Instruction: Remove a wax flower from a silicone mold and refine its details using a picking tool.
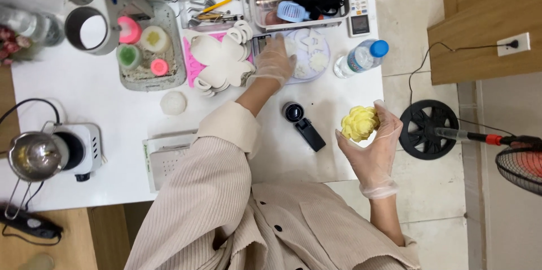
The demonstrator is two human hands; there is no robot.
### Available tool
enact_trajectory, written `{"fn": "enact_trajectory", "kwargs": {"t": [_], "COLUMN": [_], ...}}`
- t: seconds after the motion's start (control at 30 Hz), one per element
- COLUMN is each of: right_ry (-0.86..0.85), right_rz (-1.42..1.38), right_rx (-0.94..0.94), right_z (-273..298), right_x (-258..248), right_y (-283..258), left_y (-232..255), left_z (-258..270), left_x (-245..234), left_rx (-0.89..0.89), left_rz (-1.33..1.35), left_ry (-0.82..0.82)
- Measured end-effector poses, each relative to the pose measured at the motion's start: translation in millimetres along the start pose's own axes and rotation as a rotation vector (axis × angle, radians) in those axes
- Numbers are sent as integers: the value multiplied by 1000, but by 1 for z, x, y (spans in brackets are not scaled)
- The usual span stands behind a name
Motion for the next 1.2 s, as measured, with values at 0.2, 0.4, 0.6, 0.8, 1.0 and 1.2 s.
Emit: {"fn": "enact_trajectory", "kwargs": {"t": [0.2, 0.4, 0.6, 0.8, 1.0, 1.2], "right_ry": [24, 4, -70, -85, -99, -197], "right_rz": [-77, -196, -175, -161, -302, -412], "right_rx": [-181, -332, -496, -552, -573, -561], "right_z": [-5, -5, -14, -3, 17, 65], "right_x": [-3, 10, 37, 50, 52, 45], "right_y": [-38, -86, -134, -180, -214, -303], "left_y": [-3, 6, -26, -61, -107, -204], "left_z": [73, 324, 409, 441, 461, 400], "left_x": [-89, -247, -282, -292, -312, -240], "left_rx": [82, 380, 272, 194, 90, 127], "left_rz": [12, -503, -295, -91, 70, 1338], "left_ry": [85, -202, -12, -92, -143, -170]}}
Point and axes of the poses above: each hand's wrist, its own z-axis away from the middle knuckle, its own x-axis out of the palm, y = z × x, the point moved 6 cm from there along -z, towards the middle knuckle, and after that the axes turned 8 degrees about -x, right-handed, at the moved point
